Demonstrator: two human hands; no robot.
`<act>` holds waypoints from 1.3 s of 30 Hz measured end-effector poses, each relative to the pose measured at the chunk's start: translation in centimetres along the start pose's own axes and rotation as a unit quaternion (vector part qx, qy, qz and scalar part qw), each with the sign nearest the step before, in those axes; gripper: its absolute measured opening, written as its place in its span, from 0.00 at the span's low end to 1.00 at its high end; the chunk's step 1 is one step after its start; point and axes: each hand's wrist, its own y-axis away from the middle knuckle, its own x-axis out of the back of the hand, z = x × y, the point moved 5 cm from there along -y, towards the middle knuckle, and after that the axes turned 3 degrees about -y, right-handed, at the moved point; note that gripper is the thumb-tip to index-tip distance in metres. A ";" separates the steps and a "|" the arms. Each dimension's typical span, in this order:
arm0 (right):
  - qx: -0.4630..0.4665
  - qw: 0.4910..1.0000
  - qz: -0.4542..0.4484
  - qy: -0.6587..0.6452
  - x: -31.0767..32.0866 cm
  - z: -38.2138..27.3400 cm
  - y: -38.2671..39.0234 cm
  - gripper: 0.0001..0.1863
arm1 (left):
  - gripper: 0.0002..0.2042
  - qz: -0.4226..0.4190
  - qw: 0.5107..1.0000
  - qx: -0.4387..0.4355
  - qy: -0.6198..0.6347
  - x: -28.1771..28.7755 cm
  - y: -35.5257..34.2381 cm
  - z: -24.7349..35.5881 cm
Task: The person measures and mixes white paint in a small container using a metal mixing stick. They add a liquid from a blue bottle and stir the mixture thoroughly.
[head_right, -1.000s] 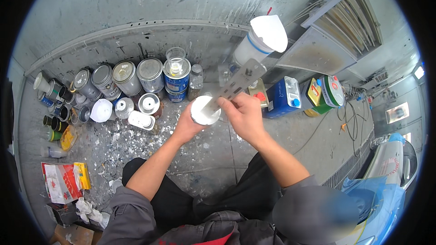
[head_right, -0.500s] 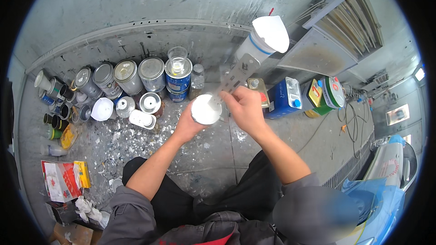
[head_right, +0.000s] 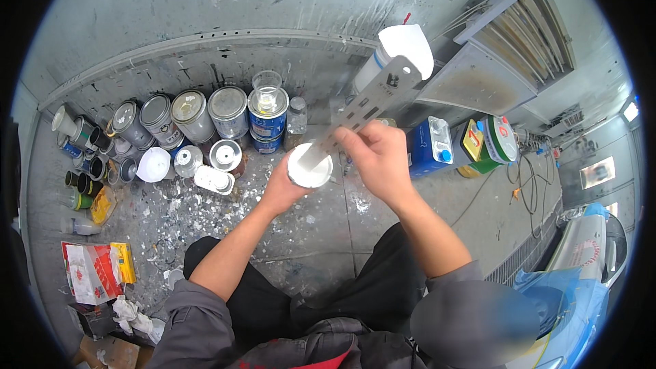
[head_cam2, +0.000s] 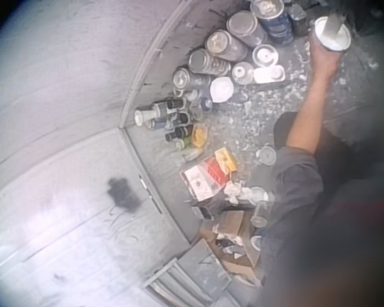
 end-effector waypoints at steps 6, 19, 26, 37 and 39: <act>-0.009 1.000 -0.003 -0.006 -0.4 2.2 -0.3 0.09 | 0.45 -0.013 1.000 0.014 -0.005 0.1 0.1 0.7; -0.022 0.999 -0.018 0.022 -2.0 3.7 1.8 0.10 | 0.43 -0.003 1.000 0.019 0.015 -0.2 0.0 -0.4; 0.011 1.000 -0.014 -0.006 -0.1 -0.6 0.3 0.09 | 0.45 -0.014 0.999 0.030 0.001 0.0 0.2 0.5; -0.001 0.999 0.009 0.043 -1.3 4.4 1.0 0.10 | 0.46 -0.009 1.000 0.029 0.004 0.0 0.1 -0.2; -0.019 1.000 0.006 0.020 -1.9 4.3 1.5 0.11 | 0.46 -0.009 0.999 0.033 0.004 0.1 0.1 -0.2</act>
